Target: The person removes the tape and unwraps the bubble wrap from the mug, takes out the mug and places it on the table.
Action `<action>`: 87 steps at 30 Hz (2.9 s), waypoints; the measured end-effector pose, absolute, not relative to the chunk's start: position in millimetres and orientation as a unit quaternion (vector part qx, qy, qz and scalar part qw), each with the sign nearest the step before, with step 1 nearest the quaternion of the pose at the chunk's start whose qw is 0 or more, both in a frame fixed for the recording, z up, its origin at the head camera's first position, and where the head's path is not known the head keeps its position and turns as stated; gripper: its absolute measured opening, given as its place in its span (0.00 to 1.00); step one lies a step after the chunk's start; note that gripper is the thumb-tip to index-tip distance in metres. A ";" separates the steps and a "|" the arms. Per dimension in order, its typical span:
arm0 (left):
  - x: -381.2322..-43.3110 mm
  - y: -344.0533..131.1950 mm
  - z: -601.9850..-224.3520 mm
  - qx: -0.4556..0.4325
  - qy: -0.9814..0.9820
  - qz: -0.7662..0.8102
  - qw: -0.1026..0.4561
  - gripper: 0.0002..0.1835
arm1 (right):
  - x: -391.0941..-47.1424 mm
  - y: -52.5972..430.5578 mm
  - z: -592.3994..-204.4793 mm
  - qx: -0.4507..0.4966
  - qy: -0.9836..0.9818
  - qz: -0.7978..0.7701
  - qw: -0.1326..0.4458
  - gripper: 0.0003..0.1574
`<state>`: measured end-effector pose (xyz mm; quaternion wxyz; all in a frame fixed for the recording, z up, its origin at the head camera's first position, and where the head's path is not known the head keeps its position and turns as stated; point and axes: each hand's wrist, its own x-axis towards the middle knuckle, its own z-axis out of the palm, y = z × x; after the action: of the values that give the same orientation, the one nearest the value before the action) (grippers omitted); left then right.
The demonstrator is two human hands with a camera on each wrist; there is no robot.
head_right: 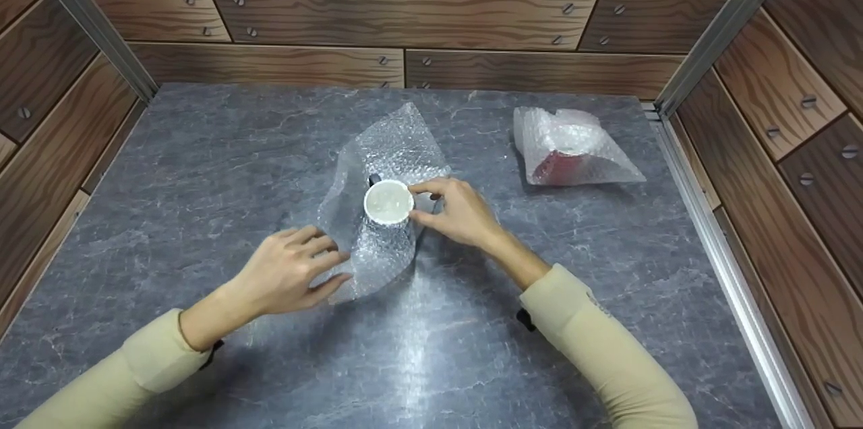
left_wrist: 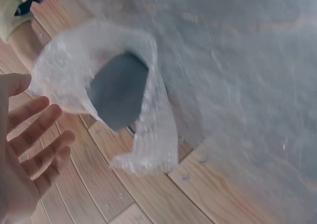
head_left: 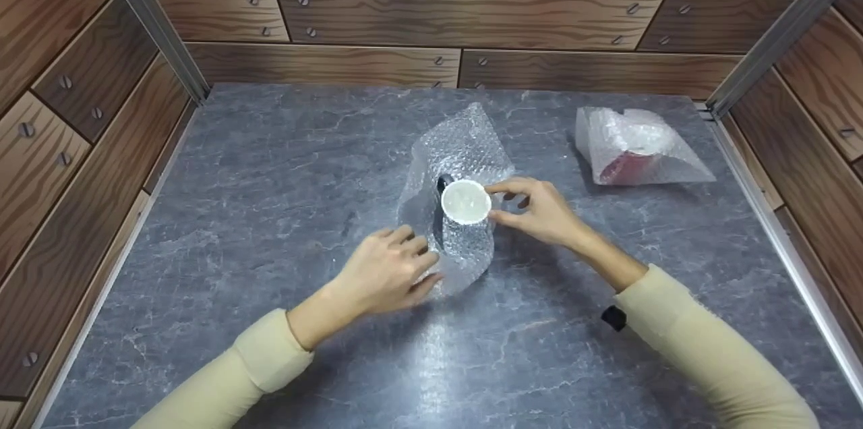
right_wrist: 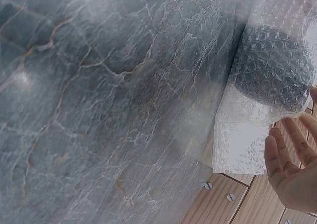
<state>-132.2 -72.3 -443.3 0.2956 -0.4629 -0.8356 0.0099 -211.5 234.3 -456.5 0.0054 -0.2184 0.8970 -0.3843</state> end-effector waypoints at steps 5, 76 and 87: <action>-152.9 -74.5 -439.6 -0.451 -0.843 -0.009 0.292 0.14 | -211.7 234.7 -456.8 -0.222 0.896 -0.386 0.003 0.27; -226.8 -54.8 -459.2 -0.436 -0.875 -0.080 0.195 0.15 | -203.0 230.9 -435.8 -0.233 0.927 -0.293 -0.021 0.26; -226.8 -54.5 -460.4 -0.429 -0.878 -0.078 0.199 0.16 | -197.8 217.8 -425.4 -0.265 0.932 -0.246 -0.038 0.25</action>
<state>-226.8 -54.5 -460.4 0.1993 -0.4288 -0.8777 -0.0780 -197.8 217.8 -425.4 -0.0378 -0.2647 0.9316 -0.2461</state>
